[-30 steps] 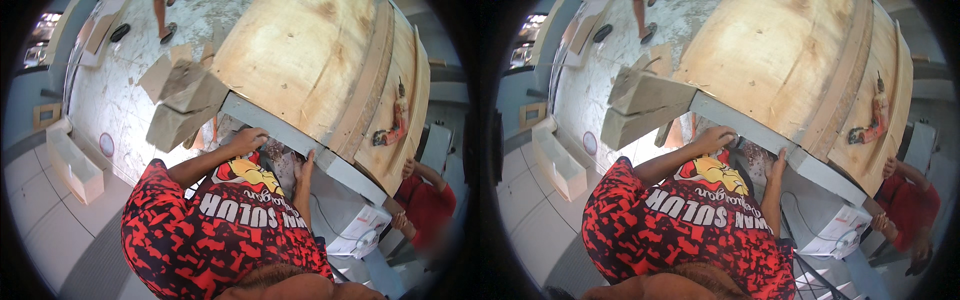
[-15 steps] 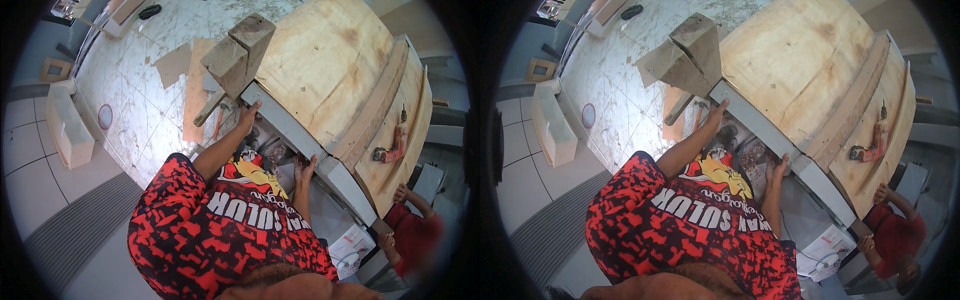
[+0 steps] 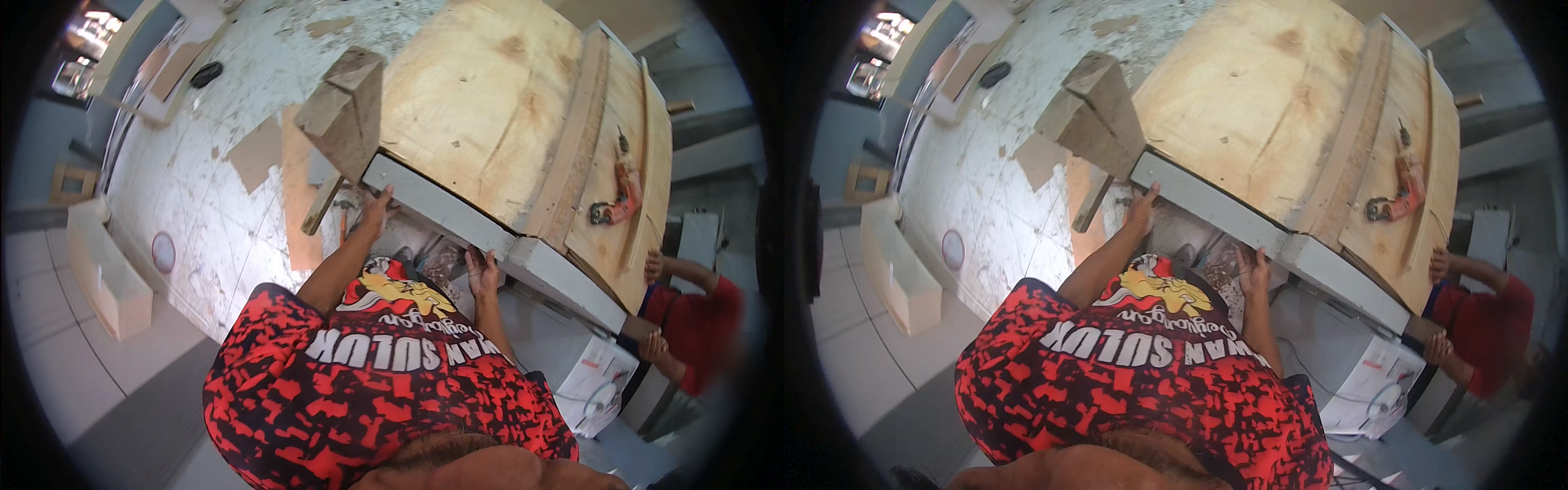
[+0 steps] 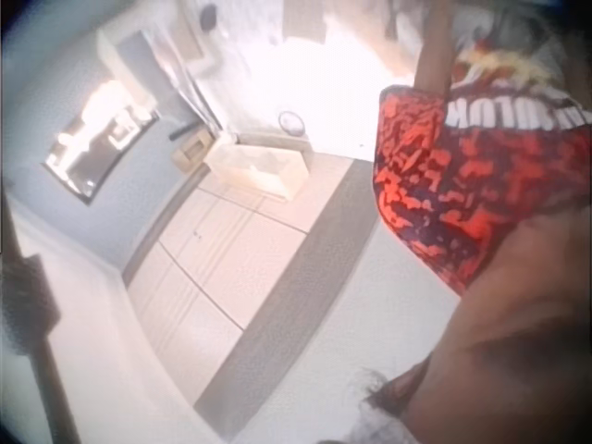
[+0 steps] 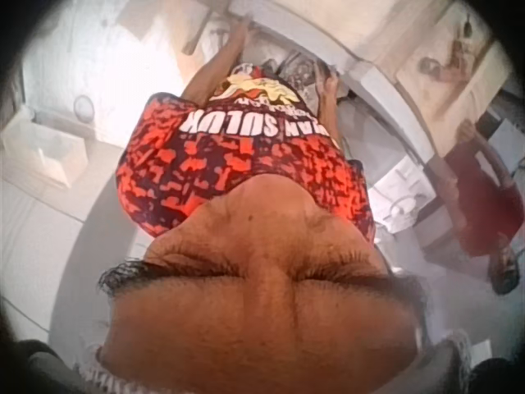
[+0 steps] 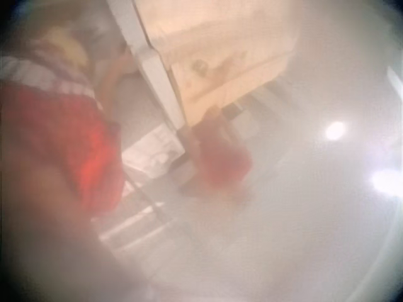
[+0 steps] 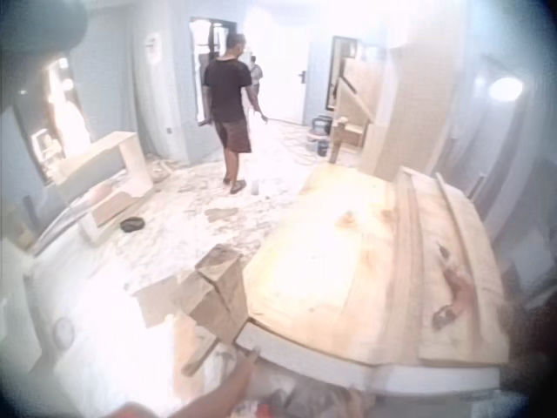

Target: The person uses a saw to cut into lightweight concrete bricks and then pulls a cut piece away by hand.

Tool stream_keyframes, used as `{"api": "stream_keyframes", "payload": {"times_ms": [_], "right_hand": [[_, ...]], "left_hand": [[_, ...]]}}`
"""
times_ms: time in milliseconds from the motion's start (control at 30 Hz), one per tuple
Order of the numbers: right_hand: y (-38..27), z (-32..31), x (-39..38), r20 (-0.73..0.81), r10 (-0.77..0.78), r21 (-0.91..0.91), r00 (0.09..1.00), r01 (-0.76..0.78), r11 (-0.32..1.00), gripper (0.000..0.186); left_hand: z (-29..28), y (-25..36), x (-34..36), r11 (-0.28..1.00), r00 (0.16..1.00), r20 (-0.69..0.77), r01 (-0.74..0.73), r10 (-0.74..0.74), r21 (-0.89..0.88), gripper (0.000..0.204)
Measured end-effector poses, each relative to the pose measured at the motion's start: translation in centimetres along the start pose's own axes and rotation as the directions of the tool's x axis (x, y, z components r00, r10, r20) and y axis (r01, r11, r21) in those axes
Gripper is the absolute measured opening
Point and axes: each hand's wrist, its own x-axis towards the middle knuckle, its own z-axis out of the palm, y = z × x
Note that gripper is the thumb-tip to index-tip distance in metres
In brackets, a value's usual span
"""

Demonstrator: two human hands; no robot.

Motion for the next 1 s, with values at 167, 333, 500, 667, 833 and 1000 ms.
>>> {"api": "stream_keyframes", "payload": {"times_ms": [167,333,500,667,833,1000], "right_hand": [[0.7,-0.1,-2.2,-0.049,-0.059,-0.018,0.997,0.058,0.998,0.042],[0.1,0.3,-4.4,-0.055,-0.128,-0.169,0.990,0.117,0.979,0.046],[-1.2,1.6,-3.1,-0.183,-0.112,-0.365,0.977,0.039,0.930,0.065],[-2.1,3.2,-1.5,-0.423,-0.122,-0.389,0.898,-0.058,0.919,0.085],[-1.3,6.3,-1.9,-0.478,-0.368,-0.719,0.798,-0.115,0.685,0.087],[1.1,10.0,-6.1,0.212,-0.536,-0.868,0.817,-0.095,-0.487,0.084]], "left_hand": [[-3.2,0.3,-0.6,0.999,0.989,0.145,0.028,-0.033,0.033,0.085],[-4.4,0.2,-1.6,0.997,0.986,0.151,0.066,-0.070,0.034,0.092],[-4.3,1.6,-2.5,0.967,0.984,0.121,0.097,-0.128,0.235,0.101],[-5.0,2.0,-2.0,0.923,0.997,0.069,0.006,-0.035,0.385,0.096],[-5.4,3.5,-1.4,0.710,0.996,0.092,-0.054,-0.014,0.702,0.112],[-5.3,4.1,-1.4,0.605,0.992,0.121,-0.080,-0.027,0.792,0.117]]}}
